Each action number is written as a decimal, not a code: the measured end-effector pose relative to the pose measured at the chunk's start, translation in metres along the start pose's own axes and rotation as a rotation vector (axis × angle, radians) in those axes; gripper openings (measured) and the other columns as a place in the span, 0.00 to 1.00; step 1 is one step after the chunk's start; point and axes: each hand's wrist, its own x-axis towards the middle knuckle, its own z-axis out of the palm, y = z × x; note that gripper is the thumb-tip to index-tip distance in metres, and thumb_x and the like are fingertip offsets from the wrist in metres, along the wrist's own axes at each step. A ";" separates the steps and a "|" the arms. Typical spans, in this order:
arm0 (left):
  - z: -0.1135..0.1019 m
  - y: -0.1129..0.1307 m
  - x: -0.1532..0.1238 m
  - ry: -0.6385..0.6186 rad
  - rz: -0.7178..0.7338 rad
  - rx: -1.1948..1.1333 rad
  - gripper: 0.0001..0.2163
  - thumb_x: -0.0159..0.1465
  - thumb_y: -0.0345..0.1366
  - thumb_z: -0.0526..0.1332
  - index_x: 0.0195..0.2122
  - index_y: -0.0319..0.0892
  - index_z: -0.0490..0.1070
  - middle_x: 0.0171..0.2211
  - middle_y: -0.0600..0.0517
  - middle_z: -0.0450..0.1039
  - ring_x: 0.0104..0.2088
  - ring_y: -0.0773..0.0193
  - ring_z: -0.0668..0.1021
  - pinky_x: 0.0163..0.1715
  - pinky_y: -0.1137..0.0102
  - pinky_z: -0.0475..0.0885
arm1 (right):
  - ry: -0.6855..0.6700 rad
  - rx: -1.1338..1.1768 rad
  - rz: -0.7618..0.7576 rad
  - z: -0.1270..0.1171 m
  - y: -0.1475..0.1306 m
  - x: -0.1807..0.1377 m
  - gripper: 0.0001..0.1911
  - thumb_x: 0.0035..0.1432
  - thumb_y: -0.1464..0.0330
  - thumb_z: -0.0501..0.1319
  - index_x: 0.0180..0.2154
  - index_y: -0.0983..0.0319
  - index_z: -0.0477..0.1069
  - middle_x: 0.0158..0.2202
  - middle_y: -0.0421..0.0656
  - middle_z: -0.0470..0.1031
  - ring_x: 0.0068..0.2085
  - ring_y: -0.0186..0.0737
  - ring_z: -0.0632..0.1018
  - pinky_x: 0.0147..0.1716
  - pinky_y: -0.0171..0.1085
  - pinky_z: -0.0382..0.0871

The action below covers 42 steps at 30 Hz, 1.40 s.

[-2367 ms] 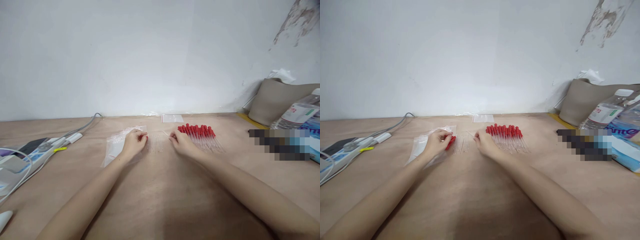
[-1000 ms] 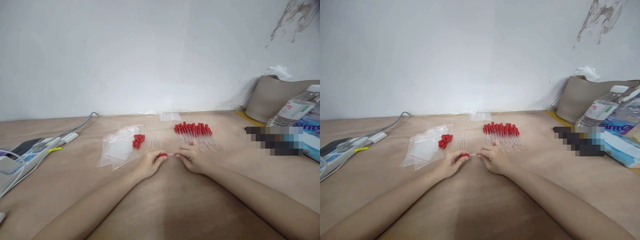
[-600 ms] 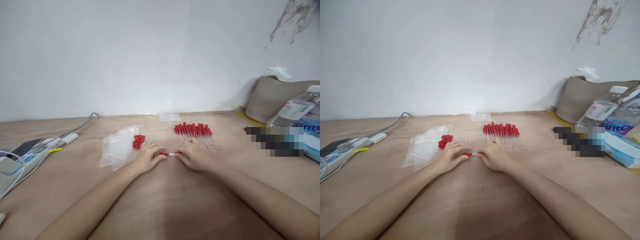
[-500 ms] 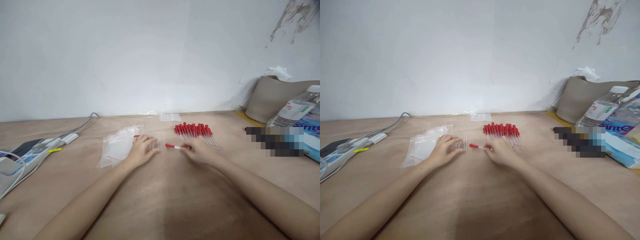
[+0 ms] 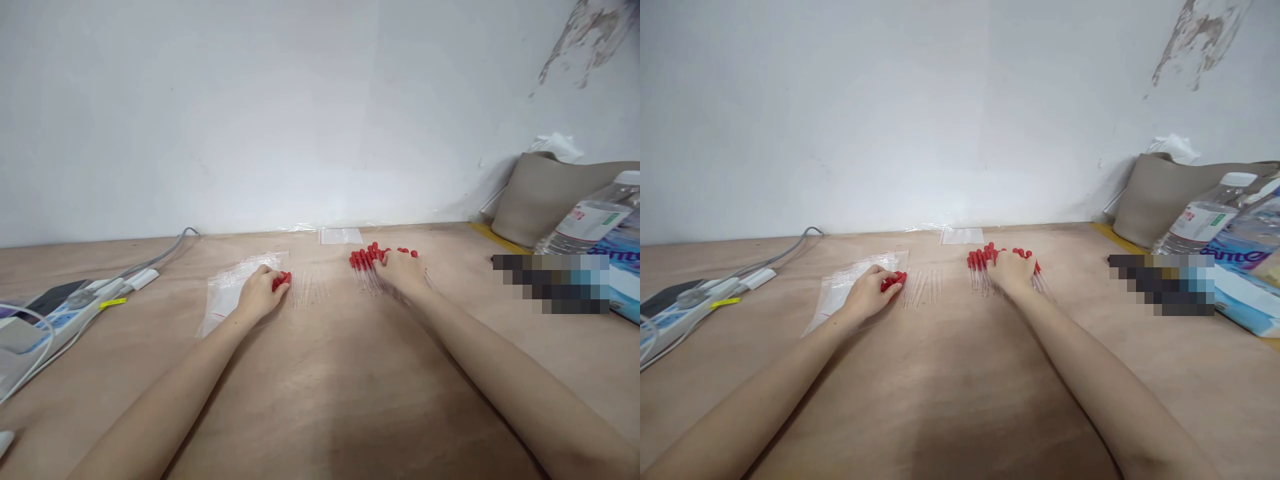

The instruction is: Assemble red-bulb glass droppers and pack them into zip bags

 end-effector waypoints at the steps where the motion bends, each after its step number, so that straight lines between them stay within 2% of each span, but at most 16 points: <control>1: 0.000 0.000 0.000 0.009 -0.003 0.009 0.11 0.57 0.42 0.56 0.35 0.44 0.73 0.37 0.49 0.67 0.35 0.59 0.73 0.34 0.66 0.66 | 0.009 -0.008 -0.015 -0.002 0.000 -0.002 0.16 0.52 0.60 0.51 0.26 0.64 0.69 0.26 0.49 0.73 0.31 0.48 0.74 0.38 0.47 0.55; 5: 0.001 0.002 0.000 0.013 -0.005 0.055 0.11 0.56 0.43 0.56 0.30 0.44 0.74 0.36 0.50 0.67 0.34 0.59 0.73 0.32 0.67 0.66 | 0.046 0.052 -0.165 -0.011 -0.014 -0.015 0.16 0.55 0.60 0.50 0.28 0.64 0.69 0.26 0.49 0.73 0.33 0.46 0.74 0.40 0.47 0.55; 8: 0.002 0.006 -0.002 0.030 -0.006 0.134 0.10 0.56 0.43 0.57 0.29 0.45 0.74 0.36 0.50 0.68 0.35 0.57 0.72 0.34 0.65 0.65 | -0.033 0.118 -0.267 -0.005 -0.042 -0.024 0.13 0.54 0.61 0.53 0.29 0.62 0.70 0.29 0.46 0.74 0.34 0.42 0.74 0.36 0.40 0.60; 11: 0.001 0.010 -0.003 0.093 -0.009 0.181 0.09 0.56 0.42 0.57 0.28 0.44 0.73 0.36 0.49 0.69 0.37 0.54 0.71 0.36 0.62 0.63 | -0.194 0.164 -0.263 0.010 -0.075 -0.028 0.13 0.52 0.61 0.55 0.31 0.63 0.72 0.34 0.50 0.74 0.37 0.44 0.75 0.31 0.37 0.64; 14: 0.000 0.011 -0.003 0.171 -0.002 0.131 0.08 0.57 0.39 0.55 0.28 0.43 0.71 0.33 0.49 0.69 0.37 0.55 0.71 0.37 0.62 0.63 | -0.236 0.153 -0.234 0.025 -0.098 -0.025 0.14 0.52 0.65 0.54 0.35 0.67 0.72 0.38 0.56 0.73 0.39 0.48 0.75 0.31 0.38 0.65; 18: -0.003 0.019 -0.005 0.247 0.065 -0.078 0.04 0.56 0.33 0.54 0.29 0.41 0.66 0.29 0.51 0.68 0.32 0.61 0.71 0.33 0.68 0.65 | -0.274 0.131 -0.206 0.031 -0.107 -0.022 0.13 0.50 0.70 0.56 0.38 0.69 0.72 0.40 0.59 0.72 0.39 0.49 0.75 0.32 0.39 0.66; 20: -0.004 0.031 -0.010 0.192 0.138 -0.225 0.05 0.54 0.29 0.53 0.31 0.41 0.65 0.28 0.52 0.67 0.29 0.64 0.71 0.29 0.71 0.65 | -0.279 0.126 -0.207 0.027 -0.104 -0.024 0.12 0.49 0.73 0.56 0.37 0.69 0.71 0.38 0.59 0.73 0.39 0.50 0.75 0.32 0.40 0.65; 24: -0.003 0.060 -0.030 -0.126 0.374 -0.391 0.07 0.49 0.24 0.53 0.28 0.41 0.64 0.25 0.54 0.66 0.26 0.67 0.69 0.26 0.74 0.64 | -0.201 0.148 -0.270 0.014 -0.077 -0.035 0.13 0.55 0.72 0.52 0.41 0.70 0.66 0.37 0.57 0.73 0.39 0.49 0.74 0.35 0.42 0.64; 27: 0.002 0.071 -0.042 -0.262 0.400 -0.444 0.05 0.49 0.28 0.57 0.28 0.41 0.64 0.22 0.56 0.64 0.22 0.69 0.68 0.21 0.75 0.62 | -0.084 0.305 -0.459 0.012 -0.042 -0.048 0.10 0.59 0.69 0.48 0.40 0.65 0.64 0.34 0.49 0.73 0.36 0.42 0.74 0.35 0.38 0.64; 29: 0.006 0.072 -0.045 -0.263 0.359 -0.457 0.06 0.51 0.33 0.61 0.28 0.41 0.64 0.21 0.57 0.64 0.21 0.69 0.67 0.20 0.75 0.61 | -0.019 0.458 -0.612 0.016 -0.018 -0.059 0.09 0.59 0.69 0.49 0.38 0.64 0.64 0.33 0.46 0.73 0.34 0.39 0.73 0.34 0.36 0.65; 33: 0.012 0.070 -0.045 -0.197 0.300 -0.464 0.08 0.56 0.38 0.59 0.35 0.41 0.66 0.25 0.55 0.67 0.25 0.68 0.69 0.25 0.74 0.63 | 0.088 0.652 -0.709 0.021 0.006 -0.079 0.13 0.59 0.69 0.50 0.45 0.63 0.65 0.36 0.46 0.72 0.37 0.38 0.73 0.37 0.38 0.66; 35: 0.013 0.070 -0.046 -0.168 0.310 -0.466 0.08 0.60 0.38 0.56 0.39 0.42 0.67 0.28 0.54 0.67 0.29 0.66 0.70 0.30 0.73 0.64 | 0.072 0.707 -0.747 0.018 0.004 -0.086 0.13 0.59 0.69 0.49 0.44 0.61 0.67 0.36 0.46 0.72 0.36 0.38 0.73 0.36 0.38 0.67; 39: 0.013 0.071 -0.047 -0.162 0.321 -0.491 0.10 0.63 0.38 0.53 0.31 0.40 0.69 0.29 0.53 0.65 0.30 0.66 0.70 0.31 0.73 0.63 | 0.033 0.725 -0.789 0.006 -0.007 -0.094 0.13 0.60 0.70 0.49 0.41 0.61 0.69 0.32 0.45 0.71 0.34 0.37 0.72 0.34 0.37 0.67; 42: 0.014 0.070 -0.047 -0.184 0.310 -0.528 0.10 0.62 0.38 0.53 0.29 0.40 0.69 0.29 0.53 0.65 0.30 0.67 0.70 0.30 0.73 0.63 | 0.029 0.717 -0.803 0.004 -0.009 -0.095 0.12 0.60 0.70 0.49 0.40 0.61 0.70 0.31 0.45 0.72 0.34 0.37 0.72 0.34 0.37 0.66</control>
